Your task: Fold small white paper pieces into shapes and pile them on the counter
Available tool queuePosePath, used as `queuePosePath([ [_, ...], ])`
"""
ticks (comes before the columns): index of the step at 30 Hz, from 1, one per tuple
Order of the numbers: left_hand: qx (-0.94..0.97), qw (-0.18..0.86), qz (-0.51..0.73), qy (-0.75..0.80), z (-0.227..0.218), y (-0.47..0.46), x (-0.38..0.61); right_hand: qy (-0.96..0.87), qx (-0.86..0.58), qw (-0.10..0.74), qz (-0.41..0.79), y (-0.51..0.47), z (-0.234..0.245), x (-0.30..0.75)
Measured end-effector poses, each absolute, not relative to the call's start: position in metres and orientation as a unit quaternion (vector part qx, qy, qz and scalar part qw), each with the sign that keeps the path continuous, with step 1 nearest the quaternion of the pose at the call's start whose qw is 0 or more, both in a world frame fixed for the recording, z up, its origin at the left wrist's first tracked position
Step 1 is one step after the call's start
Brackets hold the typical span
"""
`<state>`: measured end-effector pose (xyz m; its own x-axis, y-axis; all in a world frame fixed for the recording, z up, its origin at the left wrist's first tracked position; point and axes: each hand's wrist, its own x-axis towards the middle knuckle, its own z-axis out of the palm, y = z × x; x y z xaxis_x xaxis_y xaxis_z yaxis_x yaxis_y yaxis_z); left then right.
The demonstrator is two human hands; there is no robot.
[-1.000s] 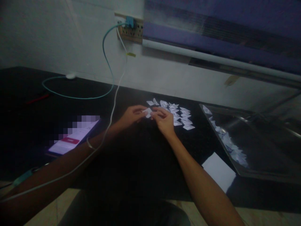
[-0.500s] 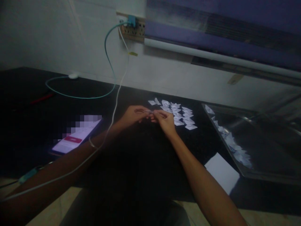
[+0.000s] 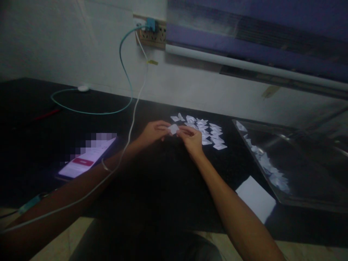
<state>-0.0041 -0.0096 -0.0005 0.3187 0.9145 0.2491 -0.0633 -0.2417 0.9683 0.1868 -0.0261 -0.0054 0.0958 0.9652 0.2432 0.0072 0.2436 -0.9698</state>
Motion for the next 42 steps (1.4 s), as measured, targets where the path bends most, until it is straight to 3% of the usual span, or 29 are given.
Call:
queuePosePath([
  [15, 0.605, 0.518, 0.513, 0.32, 0.006, -0.013, -0.006, -0.6, -0.437, 0.575, 0.343, -0.032, -0.006, 0.185],
  [24, 0.556, 0.653, 0.426, 0.29, 0.001, -0.007, -0.006, -0.641, -0.41, 0.586, 0.278, -0.034, 0.001, 0.185],
  [34, 0.739, 0.503, 0.326, 0.307, 0.007, -0.019, 0.0, -0.663, -0.406, 0.564, 0.279, -0.033, -0.003, 0.184],
  [42, 0.763, 0.457, 0.312, 0.334, 0.008, -0.021, -0.001, -0.609, -0.405, 0.563, 0.384, -0.03, -0.004, 0.184],
])
